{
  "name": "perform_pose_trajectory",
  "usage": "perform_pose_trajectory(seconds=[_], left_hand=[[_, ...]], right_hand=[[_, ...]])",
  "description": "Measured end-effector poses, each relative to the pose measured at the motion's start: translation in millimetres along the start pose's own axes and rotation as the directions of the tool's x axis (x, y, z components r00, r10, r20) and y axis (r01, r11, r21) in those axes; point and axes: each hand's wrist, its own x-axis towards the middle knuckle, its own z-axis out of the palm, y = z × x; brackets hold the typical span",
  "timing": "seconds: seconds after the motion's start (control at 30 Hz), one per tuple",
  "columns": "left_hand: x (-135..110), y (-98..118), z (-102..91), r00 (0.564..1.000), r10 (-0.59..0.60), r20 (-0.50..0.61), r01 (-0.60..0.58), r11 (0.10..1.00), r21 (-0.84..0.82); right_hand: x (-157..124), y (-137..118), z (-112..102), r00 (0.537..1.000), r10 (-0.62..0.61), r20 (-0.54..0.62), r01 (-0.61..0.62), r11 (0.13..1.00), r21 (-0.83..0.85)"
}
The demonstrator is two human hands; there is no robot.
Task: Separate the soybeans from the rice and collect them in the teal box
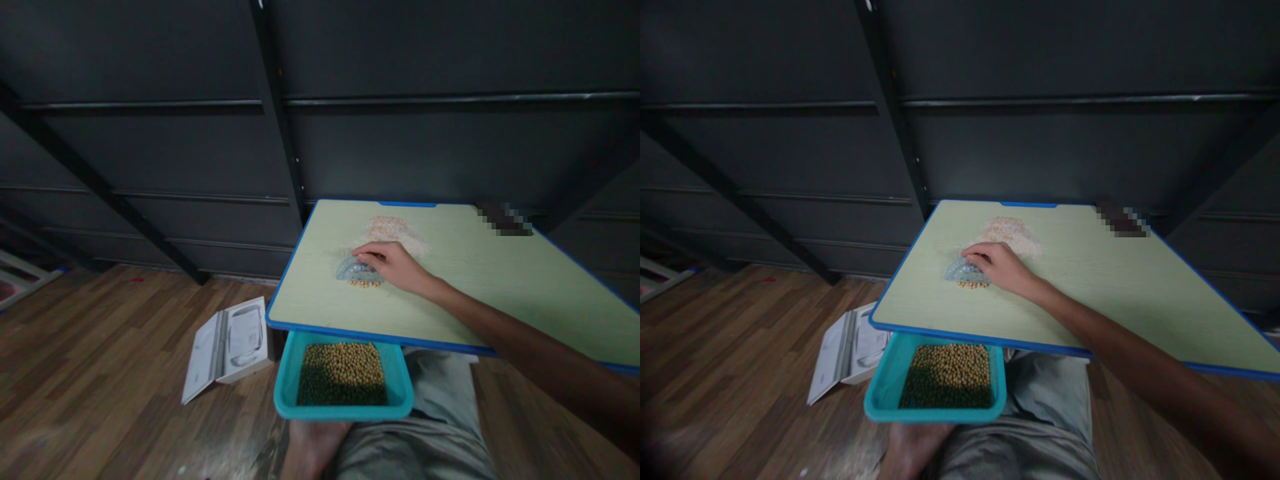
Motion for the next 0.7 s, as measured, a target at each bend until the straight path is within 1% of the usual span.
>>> perform_pose_trajectory(seconds=[0.07, 0.13, 0.23, 0.3, 0.37, 0.47, 0.57, 0.7], left_hand=[[-0.3, 0.1, -0.8, 1.000, -0.023, 0.015, 0.023, 1.000, -0.007], [-0.4, -0.1, -2.6, 0.999, -0.005, 0.044, 0.005, 1.000, -0.005], [-0.1, 0.2, -3.6, 0.998, 0.002, 0.059, -0.003, 1.000, 0.004], [0.0, 0.5, -2.3, 0.999, -0.007, 0.035, 0.007, 1.000, 0.006], [0.0, 0.0, -0.6, 1.000, -0.009, -0.026, 0.009, 1.000, 0.006], [-0.3, -2.2, -0.3, 0.993, 0.047, -0.110, -0.044, 0.999, 0.026], [-0.2, -3.6, -0.2, 0.990, 0.063, -0.128, -0.060, 0.998, 0.024], [0.6, -0.9, 6.2, 0.992, 0.014, -0.128, -0.014, 1.000, 0.004]], right_hand=[[-0.9, -0.4, 0.2, 1.000, -0.009, 0.008, 0.009, 1.000, -0.001], [-1.9, -1.3, 0.7, 1.000, -0.019, 0.014, 0.019, 1.000, -0.002], [-3.0, -3.7, 1.4, 0.999, -0.027, 0.019, 0.027, 1.000, -0.008], [-3.7, -5.4, 1.8, 0.999, -0.038, 0.022, 0.038, 0.999, -0.010], [-4.4, -6.7, 2.1, 0.998, -0.049, 0.026, 0.049, 0.999, -0.004], [-5.7, -7.9, 2.4, 0.998, -0.050, 0.037, 0.050, 0.999, 0.007], [-6.8, -8.8, 2.6, 0.998, -0.048, 0.046, 0.047, 0.999, 0.011], [-7.5, -11.0, 3.0, 0.996, -0.059, 0.062, 0.059, 0.998, 0.012]])
